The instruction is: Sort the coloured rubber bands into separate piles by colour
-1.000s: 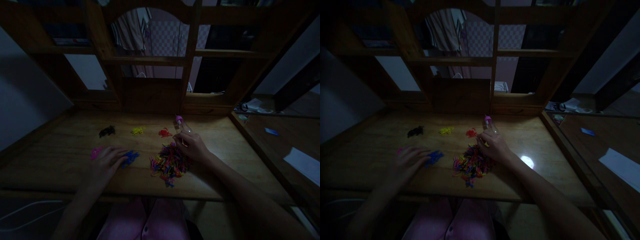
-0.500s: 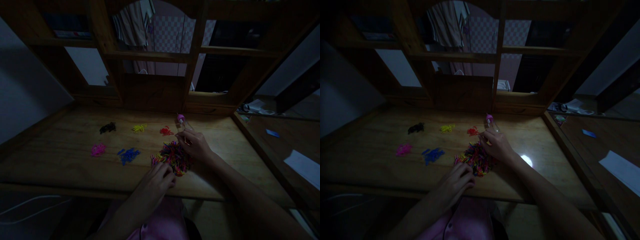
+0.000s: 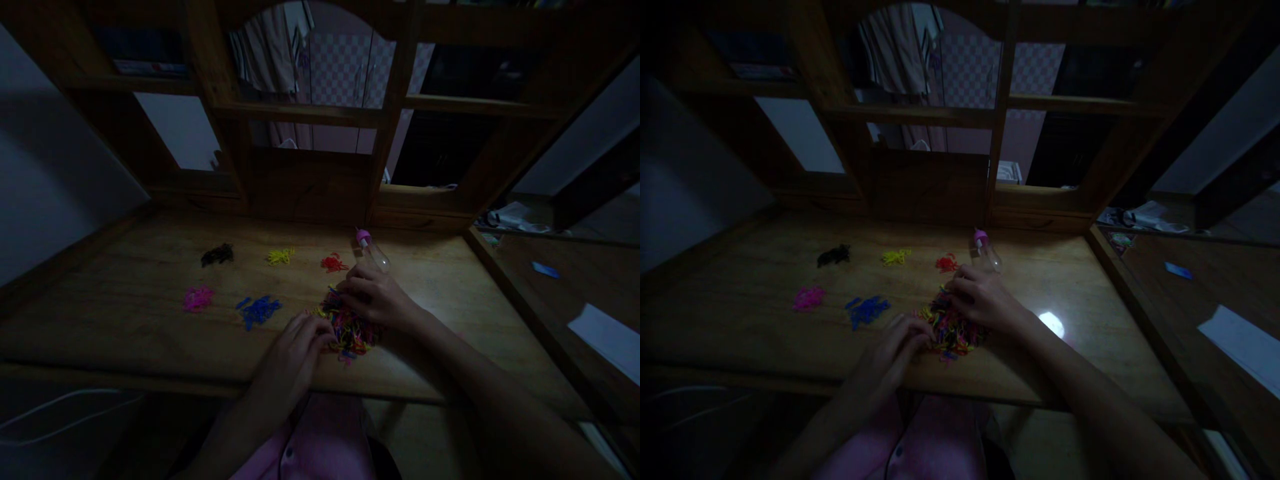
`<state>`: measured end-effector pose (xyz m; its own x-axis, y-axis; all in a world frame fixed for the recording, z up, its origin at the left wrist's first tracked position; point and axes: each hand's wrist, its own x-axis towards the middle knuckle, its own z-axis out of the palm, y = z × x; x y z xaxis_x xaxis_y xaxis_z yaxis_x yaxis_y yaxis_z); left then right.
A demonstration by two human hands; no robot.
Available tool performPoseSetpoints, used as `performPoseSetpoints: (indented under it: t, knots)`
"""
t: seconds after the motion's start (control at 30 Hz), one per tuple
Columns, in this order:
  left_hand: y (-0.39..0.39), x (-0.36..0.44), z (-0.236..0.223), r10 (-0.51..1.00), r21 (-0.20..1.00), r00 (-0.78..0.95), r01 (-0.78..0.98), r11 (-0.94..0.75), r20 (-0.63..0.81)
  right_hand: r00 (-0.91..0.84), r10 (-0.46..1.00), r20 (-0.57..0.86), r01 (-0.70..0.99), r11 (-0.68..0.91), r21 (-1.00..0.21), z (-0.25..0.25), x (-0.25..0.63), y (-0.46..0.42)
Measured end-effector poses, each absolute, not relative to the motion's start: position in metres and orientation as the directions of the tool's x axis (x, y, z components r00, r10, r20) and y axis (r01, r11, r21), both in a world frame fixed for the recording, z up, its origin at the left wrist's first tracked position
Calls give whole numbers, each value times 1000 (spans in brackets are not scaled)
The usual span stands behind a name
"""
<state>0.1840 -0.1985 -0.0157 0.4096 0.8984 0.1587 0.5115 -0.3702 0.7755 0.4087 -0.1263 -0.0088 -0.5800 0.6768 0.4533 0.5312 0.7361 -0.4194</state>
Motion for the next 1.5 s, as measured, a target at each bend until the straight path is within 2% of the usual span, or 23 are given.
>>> performPoseSetpoints:
  t: [0.1,0.2,0.33,0.53,0.7,1.07,1.17,1.27,1.37,1.5]
  knots:
    - [-195,178,-12,961,861,274,476,-177,46,-616,667,418,496,741,-452,-11,406,-127]
    - [-191,173,-13,976,909,217,409,-78,-14,-625,672,397,496,735,-462,-12,406,-128]
    - [-187,170,-17,983,918,183,388,-80,8,-637,674,375,499,731,-466,-12,407,-128]
    - [-181,168,-25,975,871,142,440,-219,174,-616,682,393,473,720,-508,-17,406,-126]
    - [-181,167,-30,993,927,110,365,-90,54,-566,703,430,407,692,-597,-15,405,-124]
    - [-179,170,-32,988,997,156,79,7,-19,-406,838,366,372,517,-771,-6,405,-130]
    - [-177,171,-29,983,999,182,18,28,-31,-374,871,319,269,431,-861,-4,403,-131]
    - [-176,176,-20,977,998,206,0,61,-60,-384,898,214,90,267,-959,-3,401,-133]
    - [-176,181,-12,972,992,199,-7,128,-124,-395,905,157,32,185,-982,-2,399,-135]
    - [-174,190,-9,975,989,178,-35,142,-133,-406,894,187,94,244,-965,1,398,-138]
